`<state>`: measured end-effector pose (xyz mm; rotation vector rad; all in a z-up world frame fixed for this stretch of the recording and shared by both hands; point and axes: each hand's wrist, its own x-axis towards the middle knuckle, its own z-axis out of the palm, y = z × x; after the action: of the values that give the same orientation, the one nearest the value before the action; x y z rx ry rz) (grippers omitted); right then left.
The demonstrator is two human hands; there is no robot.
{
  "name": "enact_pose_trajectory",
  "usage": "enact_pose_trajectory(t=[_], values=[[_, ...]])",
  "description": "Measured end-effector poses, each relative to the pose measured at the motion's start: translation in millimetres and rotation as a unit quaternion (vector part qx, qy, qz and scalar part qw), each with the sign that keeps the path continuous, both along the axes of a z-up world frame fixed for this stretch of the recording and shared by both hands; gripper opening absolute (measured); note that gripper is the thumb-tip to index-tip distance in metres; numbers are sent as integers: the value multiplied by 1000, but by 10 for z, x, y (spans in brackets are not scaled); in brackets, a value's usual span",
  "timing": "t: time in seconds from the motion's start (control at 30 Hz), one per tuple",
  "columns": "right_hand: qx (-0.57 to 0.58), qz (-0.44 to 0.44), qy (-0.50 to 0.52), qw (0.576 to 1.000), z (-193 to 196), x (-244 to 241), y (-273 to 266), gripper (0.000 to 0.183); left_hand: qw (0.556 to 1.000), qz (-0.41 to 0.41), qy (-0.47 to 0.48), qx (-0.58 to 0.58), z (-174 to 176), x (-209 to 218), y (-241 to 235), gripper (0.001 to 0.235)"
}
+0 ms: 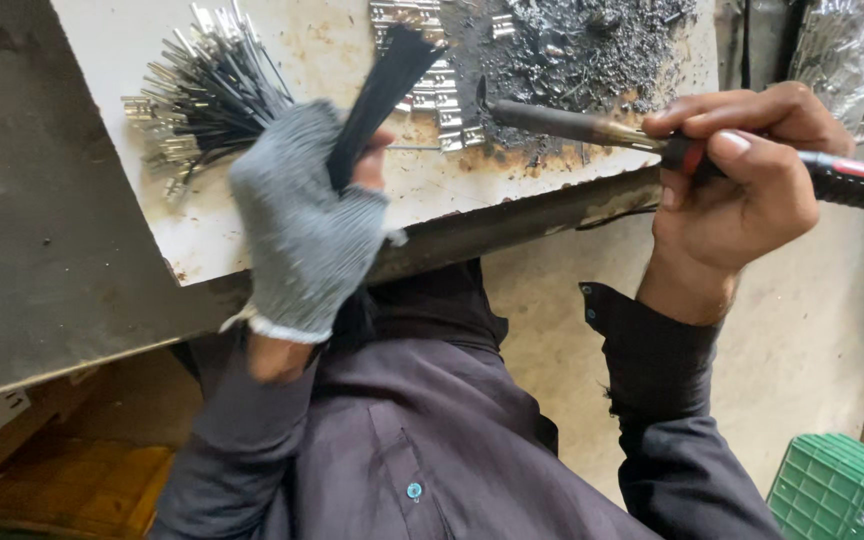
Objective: The person holds a bundle of black wires with metal connectors in the left hand and uses a soldering iron in the right hand to apply solder to the connector ends. The person repeatedly dips the connectors into a solder pile on the work surface and then places the soldered connectors aside.
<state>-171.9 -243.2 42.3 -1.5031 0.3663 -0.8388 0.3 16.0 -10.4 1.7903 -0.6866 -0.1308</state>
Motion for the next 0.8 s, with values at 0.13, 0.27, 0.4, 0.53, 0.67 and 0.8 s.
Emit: enact_pose_trajectory(t=[0.13, 0.27, 0.4, 0.53, 0.67, 0.8], values=[[-25, 13, 23, 999, 54, 52, -10, 19, 999, 26, 35, -30, -102, 79, 511, 9], [-55, 22, 42, 997, 107, 53, -15, 20, 988, 125, -18, 86, -171, 432, 1041, 14], [-73, 27, 47, 996, 136, 112, -7, 21, 967, 152, -75, 190, -143, 561, 1132, 19], [-79, 33, 45, 995, 135, 66, -34, 21, 992, 85, 7, 94, -12, 190, 797, 18], [-82, 54, 26, 995, 131, 71, -86, 21, 994, 56, 96, -22, 329, -60, 663, 14], [-84, 52, 57, 993, 153, 88, -95, 21, 991, 51, 119, -23, 490, -114, 545, 16]])
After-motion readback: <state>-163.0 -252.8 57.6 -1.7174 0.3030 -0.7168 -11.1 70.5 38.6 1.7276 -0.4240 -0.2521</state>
